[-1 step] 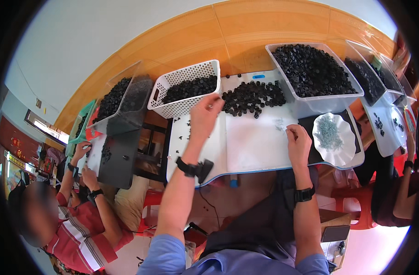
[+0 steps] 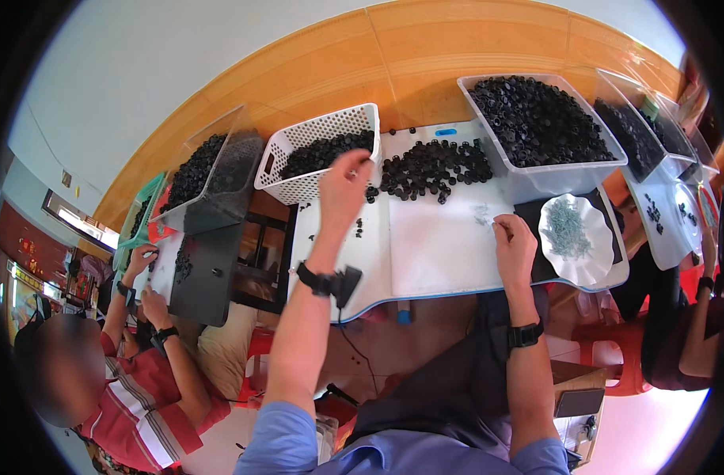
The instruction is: Assembling small black plastic/rubber components with metal inserts by hand at a production table.
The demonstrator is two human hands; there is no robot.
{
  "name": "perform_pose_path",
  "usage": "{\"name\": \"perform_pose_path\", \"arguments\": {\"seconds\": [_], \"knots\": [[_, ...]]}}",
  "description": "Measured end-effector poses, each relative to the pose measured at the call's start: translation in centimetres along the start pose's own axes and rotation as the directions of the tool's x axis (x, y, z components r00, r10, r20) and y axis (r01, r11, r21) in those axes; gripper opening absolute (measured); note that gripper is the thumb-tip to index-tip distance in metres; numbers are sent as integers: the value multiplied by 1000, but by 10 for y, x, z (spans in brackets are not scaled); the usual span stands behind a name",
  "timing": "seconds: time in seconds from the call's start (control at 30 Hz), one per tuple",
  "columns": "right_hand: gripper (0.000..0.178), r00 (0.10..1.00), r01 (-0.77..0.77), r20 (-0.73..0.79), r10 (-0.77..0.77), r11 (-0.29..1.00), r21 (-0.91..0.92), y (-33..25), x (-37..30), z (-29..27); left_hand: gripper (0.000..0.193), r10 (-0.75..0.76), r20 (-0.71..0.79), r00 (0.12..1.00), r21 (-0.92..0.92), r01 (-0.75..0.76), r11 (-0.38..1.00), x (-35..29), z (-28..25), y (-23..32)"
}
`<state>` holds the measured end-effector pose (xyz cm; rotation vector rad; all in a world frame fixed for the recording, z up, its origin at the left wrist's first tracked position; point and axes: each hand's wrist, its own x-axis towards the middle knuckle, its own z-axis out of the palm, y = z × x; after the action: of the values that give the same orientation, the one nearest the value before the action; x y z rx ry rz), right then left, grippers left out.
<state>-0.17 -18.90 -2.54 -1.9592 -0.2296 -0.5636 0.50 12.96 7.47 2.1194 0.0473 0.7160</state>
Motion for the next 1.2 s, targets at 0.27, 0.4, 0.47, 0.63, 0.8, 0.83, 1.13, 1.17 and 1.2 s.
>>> {"name": "perform_pose_path", "arguments": {"seconds": [0.27,0.4,0.47,0.63,0.8,0.83,1.13,1.17,1.2], "knots": [[12,1000,-1,-10,0,1000,-20,-7,11,8,27,197,210,958,204,-240,949,10,23,-8],[10,1000,-21,15,21,999,-29,-4,11,7,28,76,293,953,206,-141,968,-34,83,-7],[10,999,-34,20,35,999,-38,-3,10,5,29,13,296,955,256,-92,962,-41,100,1],[10,1000,-19,6,19,1000,-9,-3,8,9,30,-72,216,974,301,3,954,-40,112,3],[9,998,-46,42,46,999,-19,-5,8,3,28,-93,261,961,307,9,952,-41,107,4],[9,998,-39,45,40,999,-21,-6,8,3,27,-82,280,956,323,-14,946,-41,104,3],[9,1000,0,11,0,1000,-18,-2,8,7,29,-36,295,955,77,14,997,-46,93,1],[9,1000,-4,9,4,1000,-15,-1,8,8,29,-36,297,954,76,13,997,-48,93,0],[9,1000,-5,10,5,1000,-16,-1,8,7,28,-70,309,949,90,44,995,-51,92,0]]}}
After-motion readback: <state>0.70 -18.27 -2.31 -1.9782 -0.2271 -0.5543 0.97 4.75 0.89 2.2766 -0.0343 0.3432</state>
